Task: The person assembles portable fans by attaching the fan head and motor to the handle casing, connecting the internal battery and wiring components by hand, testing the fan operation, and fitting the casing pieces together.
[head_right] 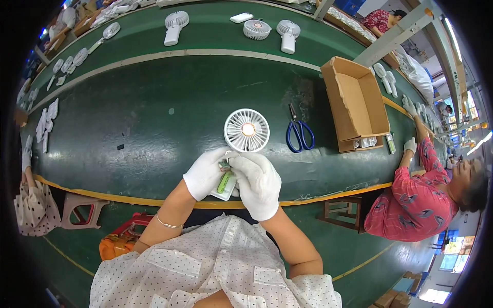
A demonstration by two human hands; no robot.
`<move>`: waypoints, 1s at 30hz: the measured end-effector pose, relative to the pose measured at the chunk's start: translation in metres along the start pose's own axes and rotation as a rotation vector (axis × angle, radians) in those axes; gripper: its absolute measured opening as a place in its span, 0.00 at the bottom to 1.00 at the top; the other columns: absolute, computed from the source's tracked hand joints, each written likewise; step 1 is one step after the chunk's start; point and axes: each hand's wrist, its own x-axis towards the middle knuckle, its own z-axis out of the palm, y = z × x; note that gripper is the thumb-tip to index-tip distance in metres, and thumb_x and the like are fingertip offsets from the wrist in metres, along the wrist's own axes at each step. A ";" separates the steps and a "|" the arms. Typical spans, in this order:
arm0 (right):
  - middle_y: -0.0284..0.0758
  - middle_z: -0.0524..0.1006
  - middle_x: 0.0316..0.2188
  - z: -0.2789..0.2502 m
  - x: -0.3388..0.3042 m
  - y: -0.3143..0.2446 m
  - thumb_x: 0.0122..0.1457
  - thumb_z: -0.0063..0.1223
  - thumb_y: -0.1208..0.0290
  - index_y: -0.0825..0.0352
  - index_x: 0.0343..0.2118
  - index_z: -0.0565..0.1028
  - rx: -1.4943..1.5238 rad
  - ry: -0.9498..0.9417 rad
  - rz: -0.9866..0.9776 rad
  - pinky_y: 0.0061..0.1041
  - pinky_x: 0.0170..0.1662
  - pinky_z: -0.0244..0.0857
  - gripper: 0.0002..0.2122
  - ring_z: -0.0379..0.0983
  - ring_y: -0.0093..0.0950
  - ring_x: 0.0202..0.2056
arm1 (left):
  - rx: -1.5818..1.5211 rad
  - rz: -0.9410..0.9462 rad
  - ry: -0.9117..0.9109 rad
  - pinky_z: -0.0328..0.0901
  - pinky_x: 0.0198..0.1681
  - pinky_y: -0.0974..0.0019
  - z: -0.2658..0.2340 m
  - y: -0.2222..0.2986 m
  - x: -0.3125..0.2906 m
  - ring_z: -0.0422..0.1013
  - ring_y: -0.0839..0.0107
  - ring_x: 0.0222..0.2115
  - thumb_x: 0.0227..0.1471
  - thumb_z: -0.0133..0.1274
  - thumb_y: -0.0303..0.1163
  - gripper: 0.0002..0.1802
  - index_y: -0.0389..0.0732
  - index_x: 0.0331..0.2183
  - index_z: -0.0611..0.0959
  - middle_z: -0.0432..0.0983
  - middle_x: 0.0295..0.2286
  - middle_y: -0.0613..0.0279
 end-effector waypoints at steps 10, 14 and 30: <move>0.37 0.79 0.36 0.003 -0.001 0.004 0.54 0.56 0.87 0.69 0.40 0.79 0.479 0.067 0.687 0.23 0.38 0.72 0.11 0.79 0.24 0.33 | -0.244 -0.090 0.013 0.79 0.27 0.61 -0.004 0.007 0.000 0.80 0.63 0.26 0.64 0.44 0.42 0.20 0.34 0.46 0.76 0.78 0.34 0.53; 0.35 0.79 0.34 0.003 0.001 0.010 0.55 0.56 0.85 0.70 0.39 0.79 0.422 -0.002 0.721 0.22 0.39 0.72 0.09 0.78 0.21 0.33 | -0.258 -0.104 0.030 0.79 0.28 0.60 -0.005 0.004 -0.001 0.80 0.61 0.27 0.65 0.43 0.42 0.21 0.32 0.46 0.76 0.79 0.35 0.50; 0.37 0.78 0.32 -0.001 0.002 0.023 0.51 0.57 0.87 0.66 0.35 0.79 -0.059 -0.124 0.089 0.27 0.35 0.69 0.10 0.76 0.34 0.32 | -0.347 -0.097 0.054 0.78 0.32 0.60 -0.006 -0.001 0.006 0.79 0.65 0.31 0.63 0.47 0.37 0.16 0.32 0.42 0.77 0.78 0.34 0.54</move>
